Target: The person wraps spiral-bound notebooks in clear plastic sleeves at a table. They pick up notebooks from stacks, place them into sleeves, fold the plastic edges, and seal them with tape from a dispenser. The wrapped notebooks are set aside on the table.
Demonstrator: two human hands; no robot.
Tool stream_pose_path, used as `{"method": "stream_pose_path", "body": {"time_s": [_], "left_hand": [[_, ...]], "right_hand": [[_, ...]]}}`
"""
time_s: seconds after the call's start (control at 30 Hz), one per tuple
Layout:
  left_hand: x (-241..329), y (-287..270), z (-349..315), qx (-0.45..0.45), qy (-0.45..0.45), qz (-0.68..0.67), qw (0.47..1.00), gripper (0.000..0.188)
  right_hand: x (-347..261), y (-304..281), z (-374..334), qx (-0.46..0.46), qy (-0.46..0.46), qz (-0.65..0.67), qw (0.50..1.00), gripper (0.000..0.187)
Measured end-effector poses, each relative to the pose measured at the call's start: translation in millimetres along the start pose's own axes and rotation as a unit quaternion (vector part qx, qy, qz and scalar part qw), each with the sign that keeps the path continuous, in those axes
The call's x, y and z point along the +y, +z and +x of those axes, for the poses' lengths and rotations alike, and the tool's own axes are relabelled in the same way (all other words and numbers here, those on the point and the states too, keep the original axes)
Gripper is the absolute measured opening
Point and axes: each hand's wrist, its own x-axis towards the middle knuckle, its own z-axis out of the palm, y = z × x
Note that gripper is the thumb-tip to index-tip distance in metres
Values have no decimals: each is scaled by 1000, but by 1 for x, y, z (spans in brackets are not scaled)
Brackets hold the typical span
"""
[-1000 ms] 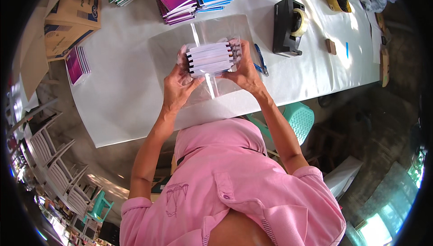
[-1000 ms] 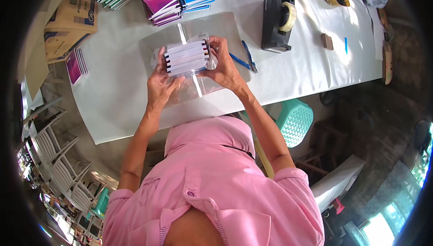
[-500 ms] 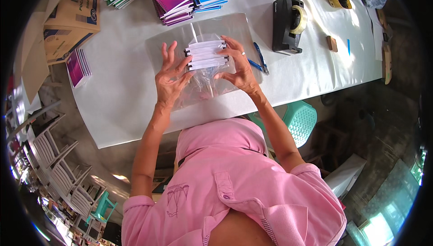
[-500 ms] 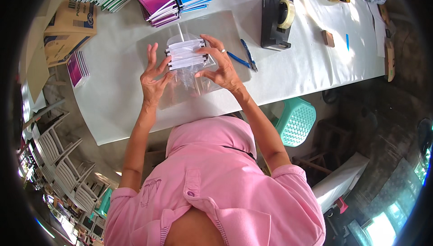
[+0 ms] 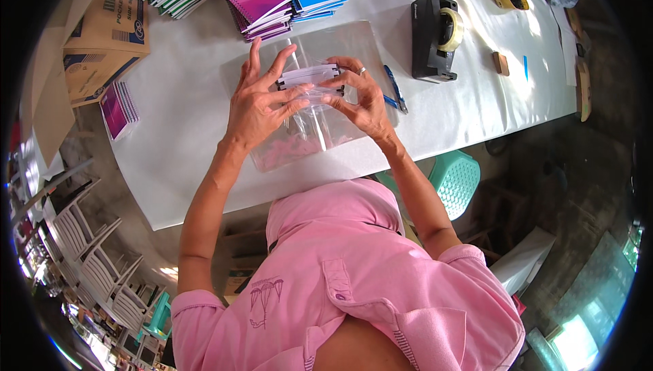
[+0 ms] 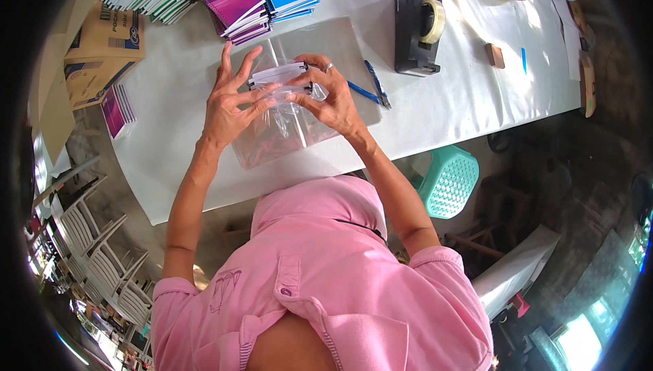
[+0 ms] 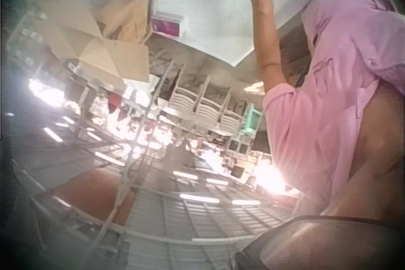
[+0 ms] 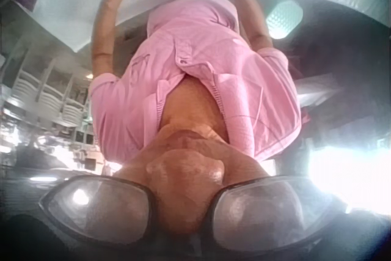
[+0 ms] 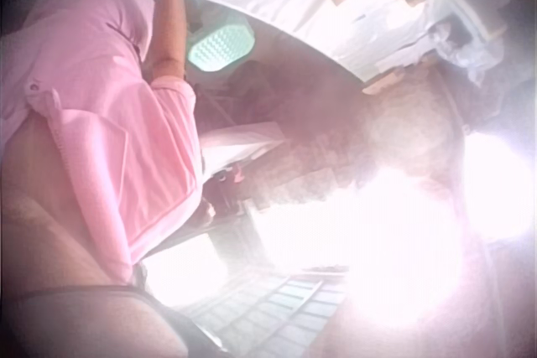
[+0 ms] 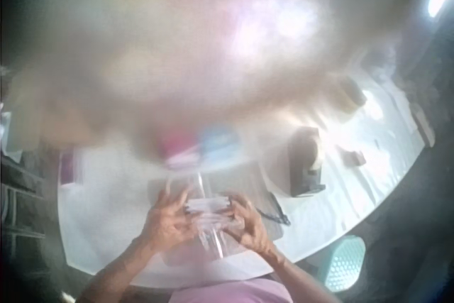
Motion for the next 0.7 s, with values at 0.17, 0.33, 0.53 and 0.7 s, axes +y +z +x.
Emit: {"method": "stream_pose_path", "body": {"time_s": [0.17, 0.33, 0.53, 0.7], "left_hand": [[-16, 6, 10, 30, 11, -78, 996, 45], [-14, 9, 22, 25, -168, -344, 924, 45], [-53, -8, 40, -331, -153, -406, 838, 50], [-3, -39, 34, -260, 84, 86, 958, 59]], "right_hand": [[-5, -10, 15, -13, 51, 14, 999, 26], [-12, -17, 35, -32, 187, 130, 973, 15], [-9, -17, 42, -102, 197, 161, 962, 15], [-18, -17, 36, -93, 50, -9, 994, 23]]}}
